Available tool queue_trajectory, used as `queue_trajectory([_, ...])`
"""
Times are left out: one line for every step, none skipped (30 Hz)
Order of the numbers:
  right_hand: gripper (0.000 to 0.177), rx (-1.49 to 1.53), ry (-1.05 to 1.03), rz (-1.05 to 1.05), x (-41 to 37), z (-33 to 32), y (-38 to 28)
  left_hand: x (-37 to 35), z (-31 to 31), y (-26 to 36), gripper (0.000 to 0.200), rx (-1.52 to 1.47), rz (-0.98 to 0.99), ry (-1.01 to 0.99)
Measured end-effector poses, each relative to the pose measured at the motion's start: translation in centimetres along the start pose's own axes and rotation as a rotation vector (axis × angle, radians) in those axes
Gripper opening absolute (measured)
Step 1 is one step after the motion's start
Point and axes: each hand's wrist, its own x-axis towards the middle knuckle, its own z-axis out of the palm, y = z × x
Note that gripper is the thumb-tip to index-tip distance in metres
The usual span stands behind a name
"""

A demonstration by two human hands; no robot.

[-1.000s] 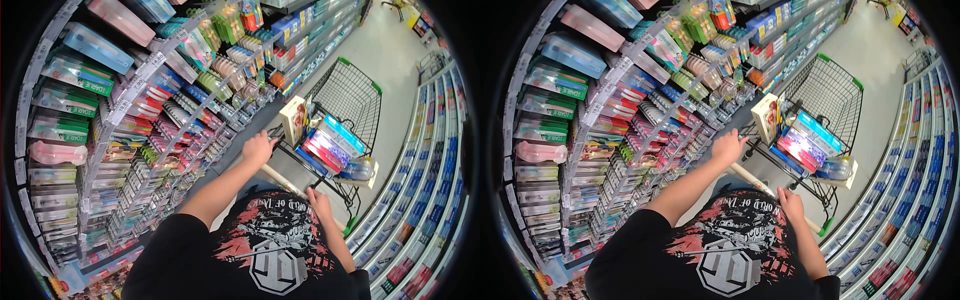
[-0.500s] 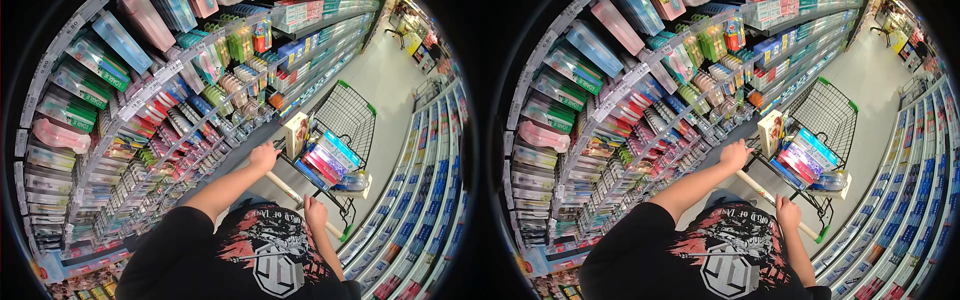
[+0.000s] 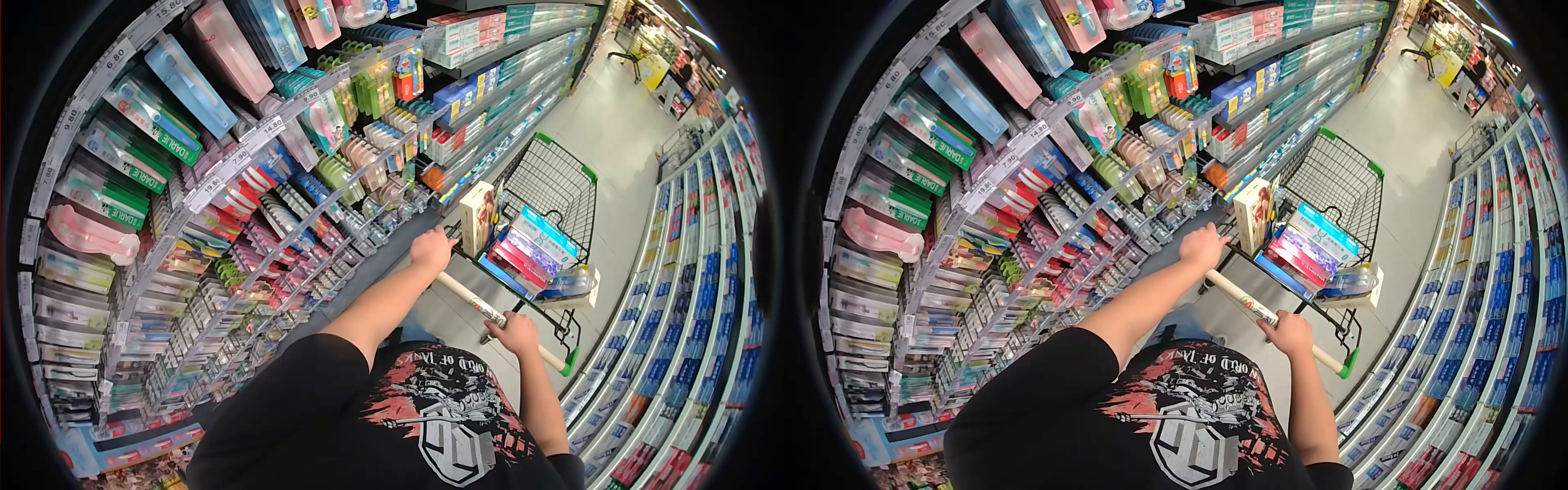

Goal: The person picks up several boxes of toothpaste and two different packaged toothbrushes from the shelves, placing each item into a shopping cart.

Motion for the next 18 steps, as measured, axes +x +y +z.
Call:
queue_trajectory([0.058,0.0,0.002,0.007,0.4,-0.1,0.5,0.3,0.0,0.4,0.052,-0.002,0.007,-0.002])
queue_trajectory([0.058,-0.009,-0.004,0.001,0.9,-0.1,1.1,0.6,-0.1,0.8,0.053,0.005,-0.012,-0.013])
queue_trajectory([0.057,-0.018,-0.012,-0.007,1.2,-0.4,1.3,0.9,0.0,1.2,0.054,0.011,-0.034,-0.026])
queue_trajectory([0.055,0.007,-0.068,0.015,1.6,-1.0,1.4,1.2,0.0,1.4,0.054,0.007,-0.031,-0.028])
queue_trajectory([0.055,0.006,-0.069,0.019,2.2,-1.3,1.8,1.5,0.0,1.6,0.054,0.004,-0.032,-0.024])
queue_trajectory([0.055,0.049,-0.146,-0.001,2.7,-1.6,2.1,1.6,0.0,1.8,0.054,0.003,-0.03,-0.017])
queue_trajectory([0.055,0.091,-0.226,-0.022,3.4,-2.0,2.3,2.0,-0.1,2.0,0.054,0.0,-0.029,-0.02])
queue_trajectory([0.056,0.104,-0.372,0.075,4.5,-2.6,2.5,2.5,-0.2,2.2,0.053,-0.019,-0.028,-0.032])
queue_trajectory([0.056,0.102,-0.375,0.077,5.1,-2.9,2.3,2.9,-0.1,2.3,0.051,-0.039,-0.028,-0.044])
queue_trajectory([0.055,-0.028,-0.334,0.064,5.7,-3.0,2.0,3.3,-0.1,2.5,0.051,-0.04,-0.03,-0.046])
queue_trajectory([0.055,-0.158,-0.293,0.049,6.2,-2.9,1.9,3.7,-0.1,2.7,0.051,-0.038,-0.029,-0.048])
queue_trajectory([0.046,-0.197,-0.263,0.042,6.7,-2.9,1.7,4.1,-0.1,2.8,0.052,-0.035,-0.03,-0.049])
queue_trajectory([0.046,-0.194,-0.266,0.041,6.6,-2.9,1.7,4.5,0.0,2.8,0.052,-0.032,-0.03,-0.052])
queue_trajectory([0.04,-0.11,-0.186,-0.004,6.5,-3.1,1.9,5.0,0.1,2.8,0.052,-0.028,-0.025,-0.039])
queue_trajectory([0.034,-0.027,-0.105,-0.047,6.4,-3.5,1.8,5.6,0.1,3.0,0.052,-0.025,-0.018,-0.026])
queue_trajectory([0.034,-0.029,-0.106,-0.046,6.6,-3.4,1.9,6.2,0.2,3.1,0.052,-0.027,-0.018,-0.027])
queue_trajectory([0.03,-0.039,-0.014,-0.082,6.9,-3.1,2.1,6.7,0.2,3.1,0.053,-0.025,-0.009,-0.025])
queue_trajectory([0.026,-0.049,0.076,-0.118,7.2,-3.2,2.1,7.2,0.2,3.1,0.053,-0.023,0.0,-0.026])
